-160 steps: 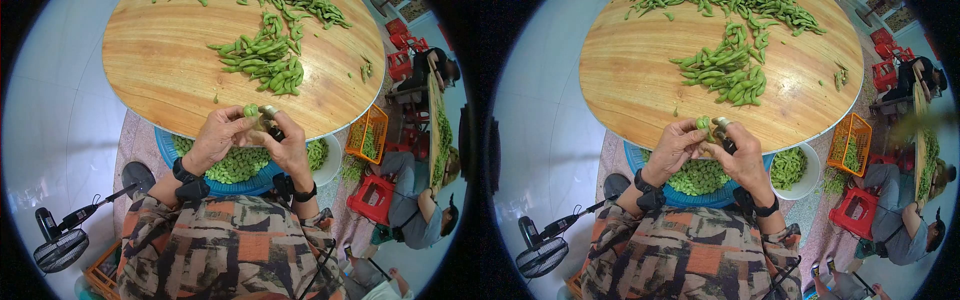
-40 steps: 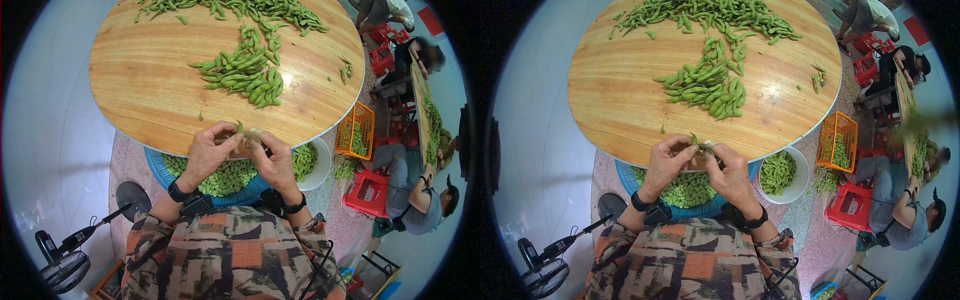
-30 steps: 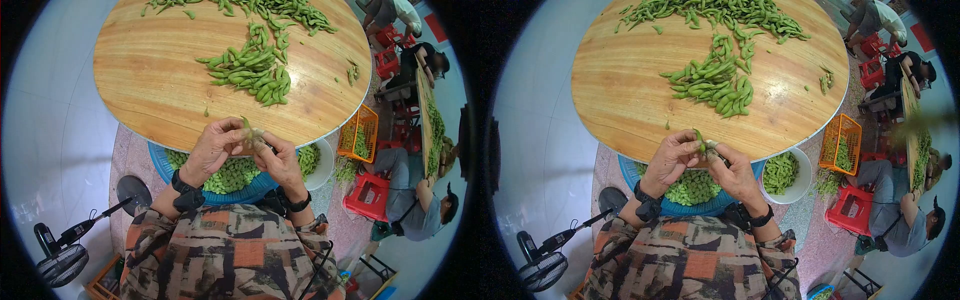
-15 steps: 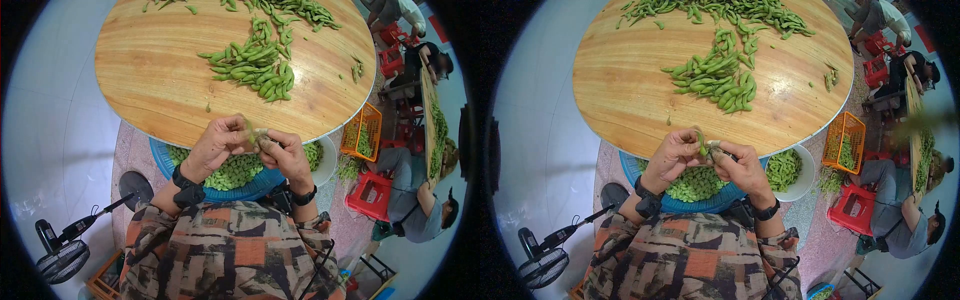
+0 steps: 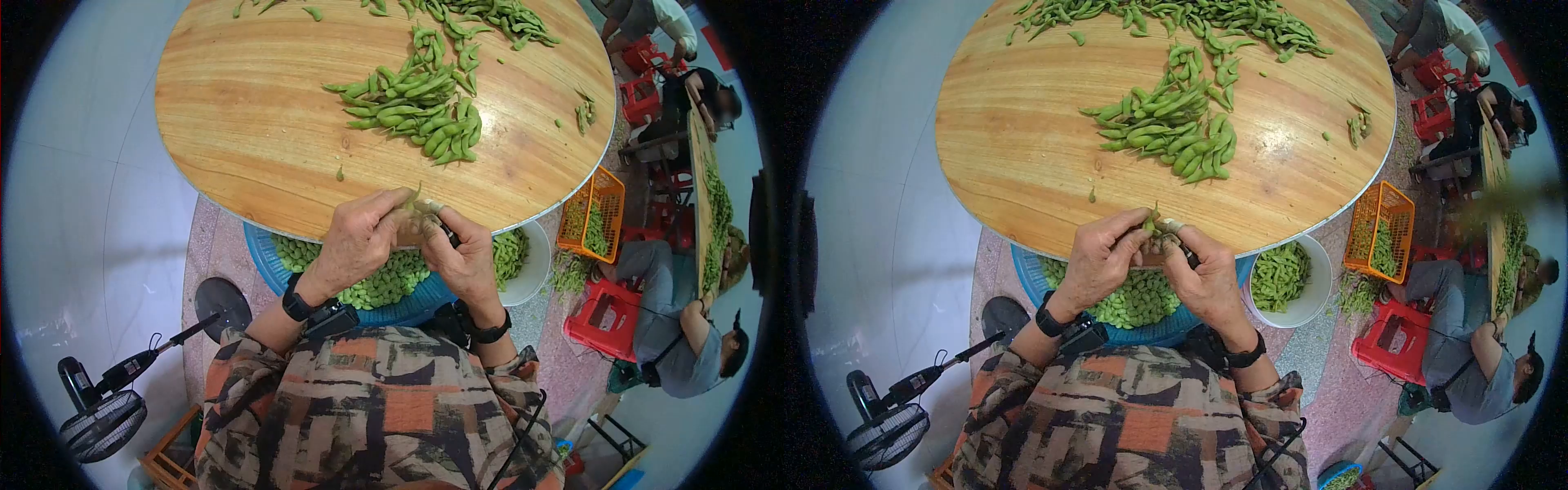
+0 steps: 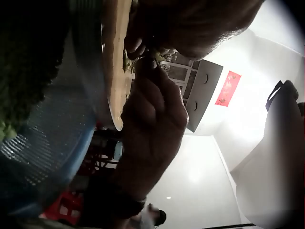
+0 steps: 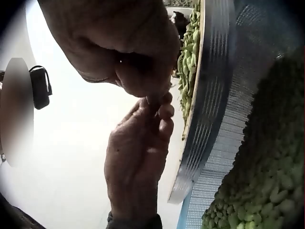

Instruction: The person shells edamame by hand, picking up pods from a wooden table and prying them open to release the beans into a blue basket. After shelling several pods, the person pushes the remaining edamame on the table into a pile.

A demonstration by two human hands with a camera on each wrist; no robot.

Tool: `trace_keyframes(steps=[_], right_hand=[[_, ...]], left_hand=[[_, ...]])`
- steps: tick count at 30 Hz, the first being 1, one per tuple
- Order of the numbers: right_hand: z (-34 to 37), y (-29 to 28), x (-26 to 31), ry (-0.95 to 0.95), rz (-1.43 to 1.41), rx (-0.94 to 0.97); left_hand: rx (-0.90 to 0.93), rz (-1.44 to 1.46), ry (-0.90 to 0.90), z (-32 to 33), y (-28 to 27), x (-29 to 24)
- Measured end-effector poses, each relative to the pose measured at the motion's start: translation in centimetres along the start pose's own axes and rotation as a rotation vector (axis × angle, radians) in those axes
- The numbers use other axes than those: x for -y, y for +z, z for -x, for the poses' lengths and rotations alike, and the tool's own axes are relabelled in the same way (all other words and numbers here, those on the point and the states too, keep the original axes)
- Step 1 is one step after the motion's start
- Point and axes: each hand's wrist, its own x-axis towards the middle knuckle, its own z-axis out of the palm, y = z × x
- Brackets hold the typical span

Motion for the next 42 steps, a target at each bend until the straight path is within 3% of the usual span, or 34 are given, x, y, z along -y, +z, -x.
trace_keyframes(steps=[1,3,7,9,13,15,18,28,31,33,34,36,37,39,42], right_hand=[[-0.1,0.0,0.0,0.0,-0.001,0.001],[-0.2,0.0,0.3,-0.05,0.125,-0.11],[-0.8,-0.2,2.2,0.103,-0.096,-0.091],[-1.3,-0.4,1.4,0.127,-0.199,0.038],[-1.2,-0.2,0.7,0.097,-0.183,0.049],[-1.1,0.1,0.5,0.125,-0.222,-0.002],[-1.1,0.4,0.5,0.147,-0.34,-0.021],[-1.9,0.5,-0.6,0.29,-0.734,0.142],[-2.0,1.1,-0.6,0.298,-0.777,0.086],[-1.7,1.7,-0.1,0.226,-0.699,-0.007],[-1.6,1.9,0.0,0.228,-0.701,-0.004],[-1.5,2.1,0.3,0.142,-0.458,-0.06],[-1.5,1.9,0.2,0.141,-0.46,-0.061],[-1.6,1.3,0.1,0.154,-0.435,-0.044],[-1.4,0.0,0.3,0.162,-0.41,-0.041]], left_hand=[[0.0,-0.001,-0.001,-0.1,-0.1,0.0],[-0.041,-0.132,0.287,-0.1,-0.2,0.1],[0.04,-0.015,0.105,0.8,-0.2,-1.3],[0.012,0.049,0.18,1.0,0.3,-0.7],[0.052,-0.085,0.202,1.5,0.2,-0.3],[-0.04,-0.219,0.409,1.4,0.5,0.0],[-0.055,-0.226,0.508,1.4,0.9,1.0],[-0.133,-0.105,0.638,1.3,1.3,1.7],[-0.203,-0.178,0.543,1.5,1.5,1.0],[-0.233,-0.097,0.325,1.9,1.9,0.4],[-0.234,-0.099,0.323,1.9,1.9,0.0],[-0.059,0.453,-0.165,1.9,1.7,-0.9],[-0.058,0.452,-0.165,1.8,1.6,-0.5],[0.12,0.746,-0.242,1.6,1.1,0.6],[0.245,0.663,-0.366,1.4,0.0,0.7]])
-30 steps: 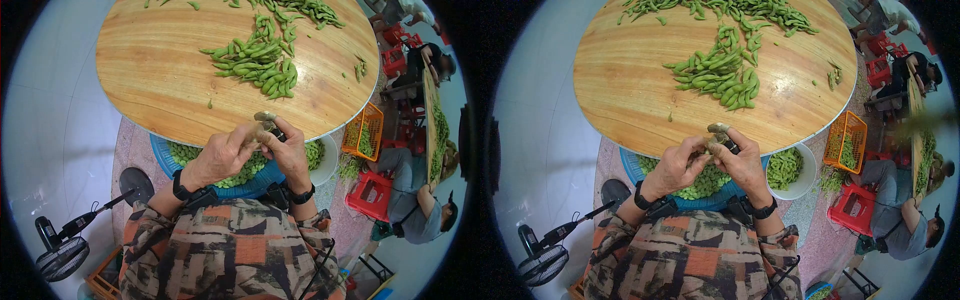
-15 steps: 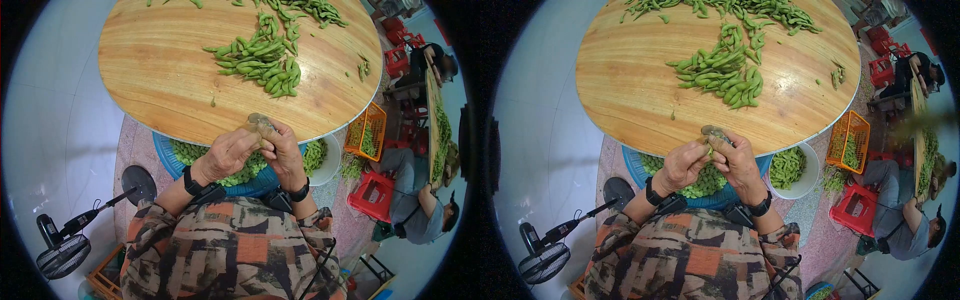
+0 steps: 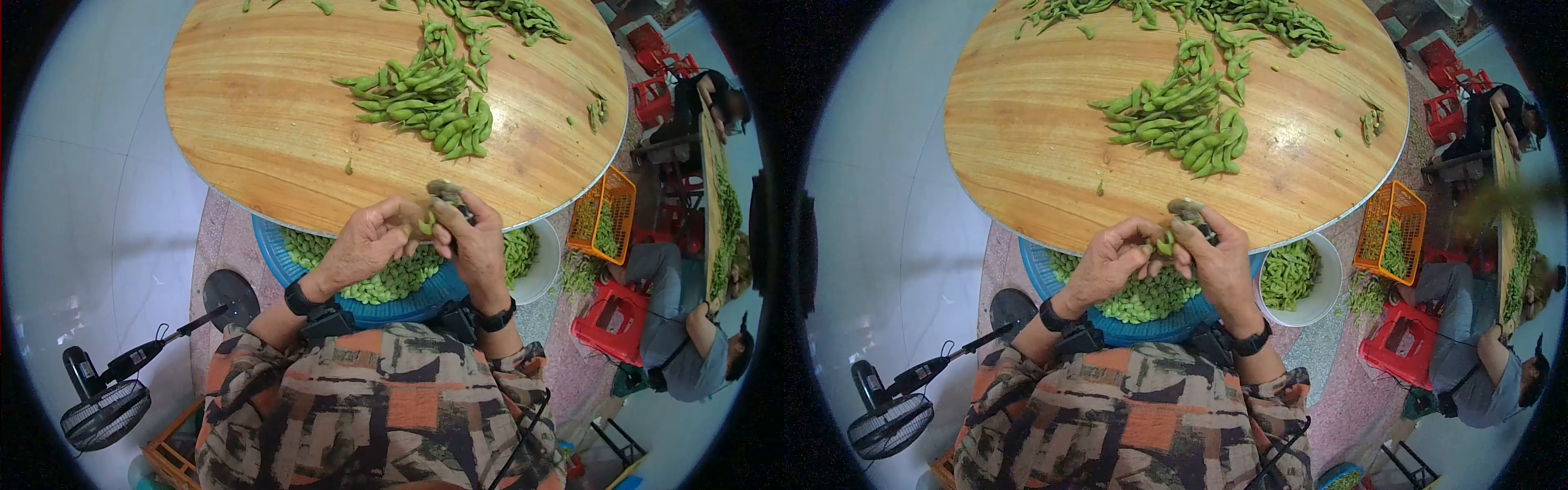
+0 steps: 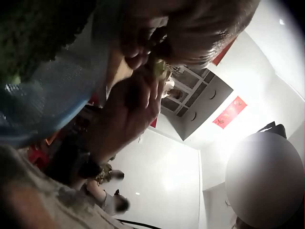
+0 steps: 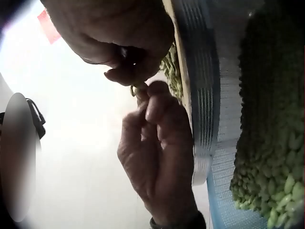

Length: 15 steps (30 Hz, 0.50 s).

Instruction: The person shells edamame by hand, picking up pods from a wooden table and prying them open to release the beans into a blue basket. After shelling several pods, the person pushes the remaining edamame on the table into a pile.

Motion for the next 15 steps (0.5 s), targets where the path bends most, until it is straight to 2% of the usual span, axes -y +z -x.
trace_keyframes(steps=[1,3,4,5,7,8,9,10,11,13,14,15], right_hand=[[0.4,-0.6,0.7,-0.004,-0.003,0.002],[2.0,-2.5,2.5,-0.116,0.193,-0.085],[2.9,-4.0,3.3,-0.171,0.314,-0.119],[3.8,-5.8,4.1,-0.226,0.435,-0.154],[5.5,-10.9,5.3,-0.263,0.738,-0.161],[6.0,-12.7,5.9,-0.267,0.74,-0.162],[6.5,-14.1,6.5,-0.301,1.059,-0.196],[6.8,-14.7,6.9,-0.33,1.38,-0.231],[6.9,-14.7,7.0,-0.335,1.384,-0.235],[7.1,-14.7,7.3,-0.246,1.456,-0.416],[6.9,-14.5,7.1,-0.279,1.333,-0.425],[6.7,-13.8,6.9,-0.284,1.334,-0.432]], left_hand=[[0.0,-0.005,0.002,0.1,-0.4,-0.6],[0.23,-0.464,0.182,0.3,-1.2,-2.1],[0.306,-0.547,0.302,0.2,-1.6,-2.6],[0.308,-0.55,0.305,0.1,-1.6,-3.6],[0.269,-0.666,0.163,-0.4,-1.7,-5.8],[0.136,-0.806,0.303,-1.7,-1.8,-5.5],[0.137,-0.807,0.31,-3.5,-1.8,-5.3],[-0.007,-0.989,0.518,-5.6,-1.7,-5.2],[-0.159,-1.162,0.728,-7.3,-1.4,-5.0],[-0.211,-1.239,0.691,-9.9,-0.4,-4.5],[-0.261,-1.315,0.642,-10.7,-0.1,-4.3],[-0.259,-1.314,0.651,-11.0,0.1,-4.1]])
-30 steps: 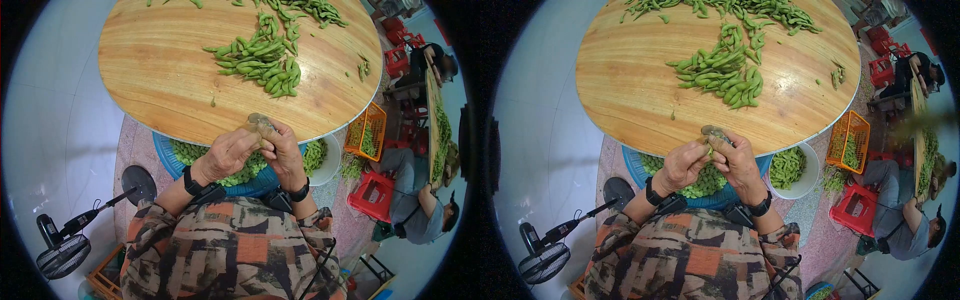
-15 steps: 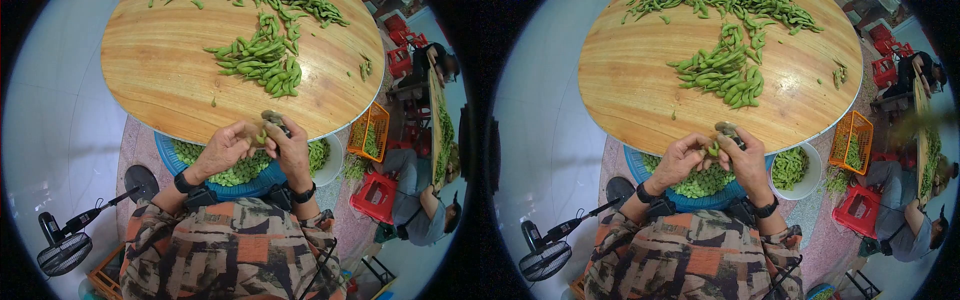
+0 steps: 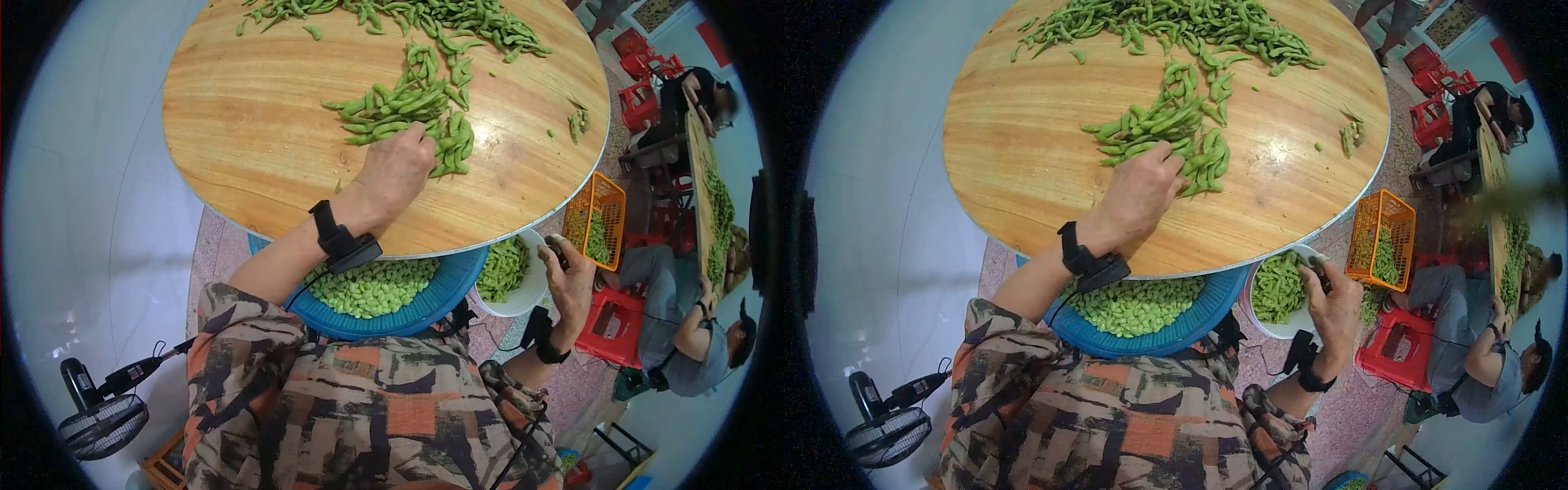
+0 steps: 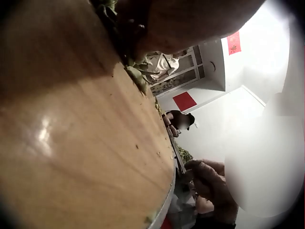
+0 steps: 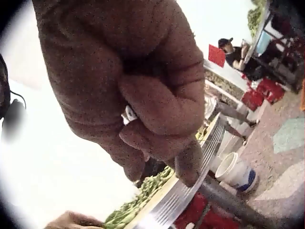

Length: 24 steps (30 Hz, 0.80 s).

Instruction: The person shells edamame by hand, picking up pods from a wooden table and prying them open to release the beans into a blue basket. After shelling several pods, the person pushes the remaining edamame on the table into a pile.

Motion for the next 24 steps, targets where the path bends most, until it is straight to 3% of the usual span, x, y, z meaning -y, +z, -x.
trace_keyframes(steps=[3,7,9,15,17,20,24], right_hand=[[-0.4,1.5,2.0,-0.04,-0.229,-0.083],[-1.4,4.9,5.3,-0.068,-0.463,-0.068],[-2.1,6.4,7.6,-0.082,-0.623,0.02],[-3.7,11.1,10.8,0.027,-0.881,0.252],[-3.7,11.4,11.0,0.02,-0.87,0.259],[-3.3,11.4,11.1,0.033,-0.88,0.224],[-2.9,10.9,10.4,0.045,-0.851,0.177]], left_hand=[[0.095,-0.108,-0.099,-0.2,0.1,-0.5],[-0.058,-0.007,-0.037,1.2,-1.3,-0.3],[-0.123,0.033,-0.012,2.0,-1.6,0.2],[0.033,0.384,-0.288,5.1,-2.4,0.4],[-0.088,0.338,-0.198,5.9,-2.0,-0.2],[-0.107,0.285,-0.204,6.6,-2.1,-1.0],[-0.012,0.087,-0.111,6.2,-2.0,-1.3]])
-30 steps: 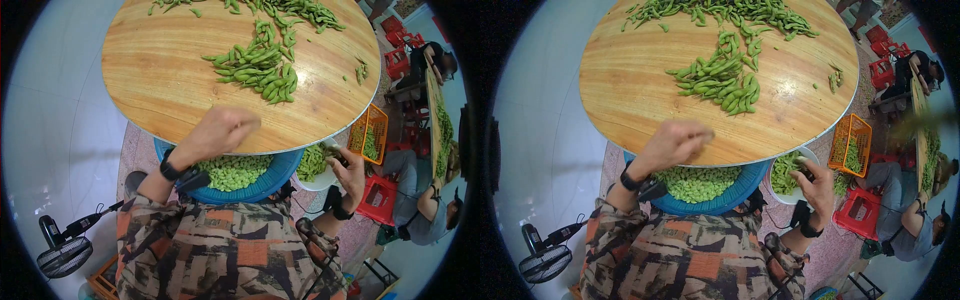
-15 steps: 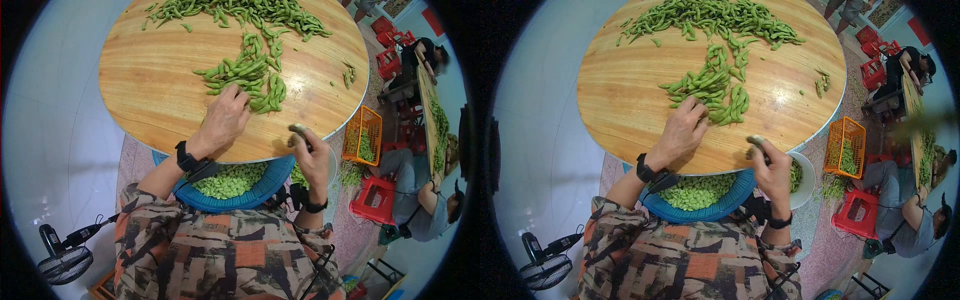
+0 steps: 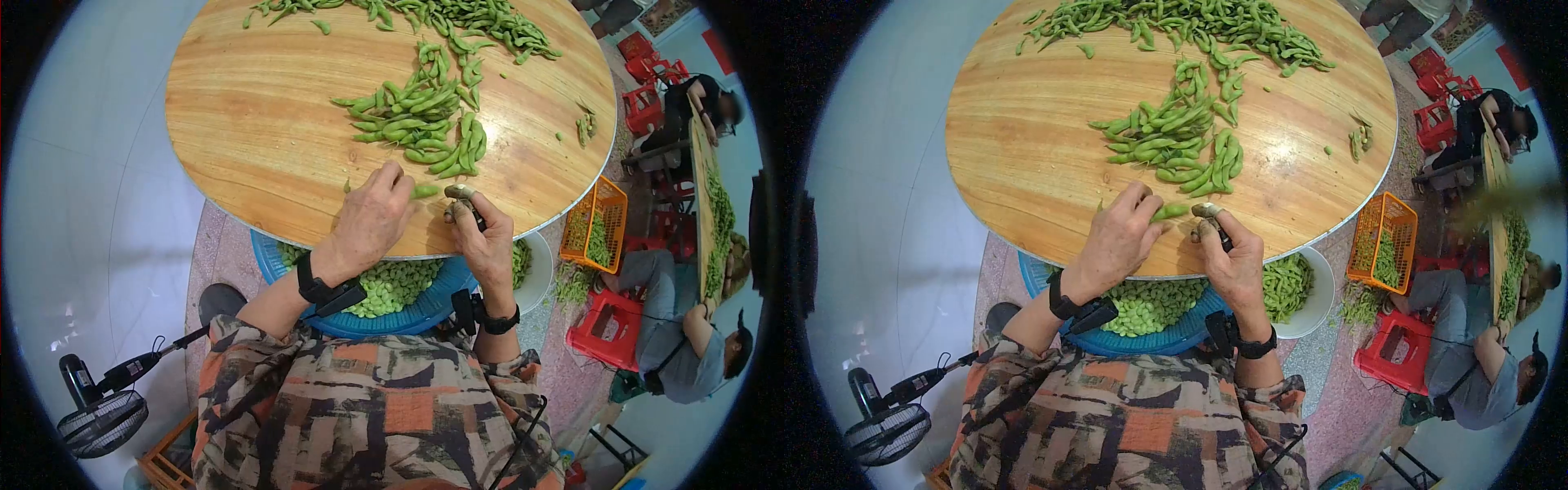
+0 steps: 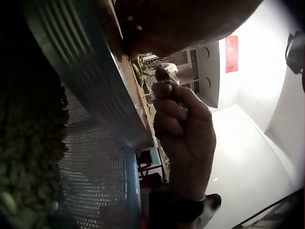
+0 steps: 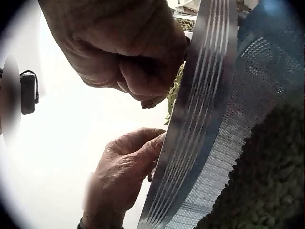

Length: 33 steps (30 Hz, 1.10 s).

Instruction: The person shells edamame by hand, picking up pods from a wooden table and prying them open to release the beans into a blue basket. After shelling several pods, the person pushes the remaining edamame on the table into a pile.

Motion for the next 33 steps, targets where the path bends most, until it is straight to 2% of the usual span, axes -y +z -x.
trace_keyframes(steps=[2,6,8,9,10,11,12,14,18,20,27,30,32,33], right_hand=[[0.2,-0.1,0.1,0.01,0.003,-0.007],[0.6,0.2,0.1,0.035,-0.042,0.036],[0.7,0.3,0.7,0.107,-0.115,0.086],[0.6,0.4,0.9,0.176,-0.189,0.14],[0.5,0.5,0.9,0.177,-0.191,0.142],[0.4,0.6,1.0,0.2,-0.344,0.224],[0.3,0.8,1.0,0.224,-0.496,0.308],[0.3,1.6,1.7,0.247,-0.543,0.291],[0.2,2.6,1.6,0.275,-0.611,0.291],[-0.1,2.4,0.9,0.285,-0.624,0.33],[0.0,2.1,0.9,0.262,-0.617,0.415],[0.3,2.2,1.1,0.265,-0.567,0.385],[0.3,1.9,0.6,0.261,-0.538,0.385],[0.3,1.7,0.4,0.254,-0.509,0.387]], left_hand=[[0.033,-0.233,0.036,0.0,0.7,0.1],[-0.041,-0.26,0.059,0.0,0.5,0.8],[-0.081,0.37,-0.047,0.3,0.4,0.8],[-0.079,0.37,-0.05,0.4,-0.1,0.5],[0.051,0.726,-0.375,0.5,-1.0,0.0],[0.185,1.075,-0.705,0.6,-1.5,-0.3],[0.184,1.074,-0.705,0.9,-1.3,-0.3],[0.058,1.176,-0.718,1.5,-0.7,-0.1],[-0.045,1.079,-0.659,2.7,0.4,0.0],[-0.148,0.777,-0.441,3.3,1.1,0.4],[-0.167,0.634,-0.402,3.3,-0.2,-0.9],[-0.097,0.625,-0.39,3.6,-0.5,-0.5],[-0.005,0.805,-0.402,3.6,-0.6,-0.2],[-0.003,0.804,-0.403,3.7,-0.8,0.1]])
